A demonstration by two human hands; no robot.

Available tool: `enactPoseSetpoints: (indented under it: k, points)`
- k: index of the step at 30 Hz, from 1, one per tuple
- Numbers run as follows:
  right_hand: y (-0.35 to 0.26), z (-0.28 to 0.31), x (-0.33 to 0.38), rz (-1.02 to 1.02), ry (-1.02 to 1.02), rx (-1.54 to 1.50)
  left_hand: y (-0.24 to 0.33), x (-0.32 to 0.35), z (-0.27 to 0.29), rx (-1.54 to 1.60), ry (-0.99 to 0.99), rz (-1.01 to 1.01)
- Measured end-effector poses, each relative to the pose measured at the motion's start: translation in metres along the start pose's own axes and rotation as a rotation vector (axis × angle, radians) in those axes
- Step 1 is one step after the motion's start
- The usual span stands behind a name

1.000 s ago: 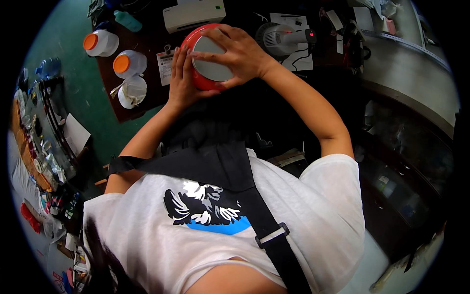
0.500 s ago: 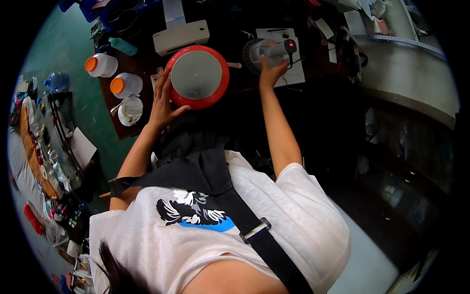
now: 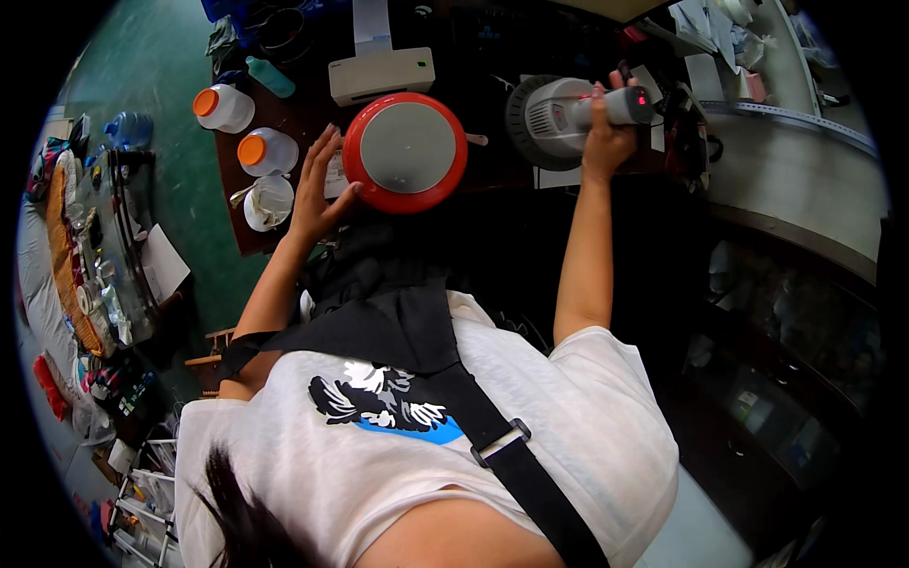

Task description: The person handles a red plastic container, places a white circular insert inside, and uses a heat gun to warm the rim. They then press the insert into place and trim excess material from the rim with a small blade.

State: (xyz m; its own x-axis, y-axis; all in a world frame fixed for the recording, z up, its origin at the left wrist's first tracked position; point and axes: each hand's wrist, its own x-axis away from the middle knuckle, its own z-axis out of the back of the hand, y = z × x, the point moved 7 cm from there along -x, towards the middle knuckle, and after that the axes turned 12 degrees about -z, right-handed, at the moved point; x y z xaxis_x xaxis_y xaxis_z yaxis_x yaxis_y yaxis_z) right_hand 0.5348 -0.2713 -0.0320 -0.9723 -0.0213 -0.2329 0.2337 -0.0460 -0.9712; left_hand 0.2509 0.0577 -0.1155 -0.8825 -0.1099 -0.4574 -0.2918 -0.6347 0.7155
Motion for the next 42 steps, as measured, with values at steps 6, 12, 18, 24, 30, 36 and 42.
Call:
enactPoseSetpoints:
  k: [6,12,18,24,30,36,42]
  points:
    - [-0.155,-0.042,0.021,0.312,-0.159,-0.282,0.007,-0.033,0.017,0.145,0.171,-0.007]
    - [-0.167,-0.116,0.078,0.332,-0.381,-0.365,0.013,-0.050,0.040,0.284,0.347,-0.014]
    - [-0.145,-0.159,0.113,0.228,-0.567,-0.433,0.055,-0.054,0.046,0.141,0.281,-0.193]
    - [-0.140,-0.173,0.111,0.231,-0.559,-0.364,0.085,-0.066,0.012,0.029,0.159,-0.328]
    - [-0.131,-0.173,0.111,0.148,-0.541,-0.343,0.104,-0.091,0.009,-0.042,0.131,-0.249]
    - [-0.130,-0.173,0.110,0.175,-0.511,-0.268,0.105,-0.092,0.000,-0.029,0.205,-0.172]
    - [-0.135,-0.174,0.109,0.275,-0.542,-0.243,0.101,-0.090,-0.001,-0.024,0.216,-0.118]
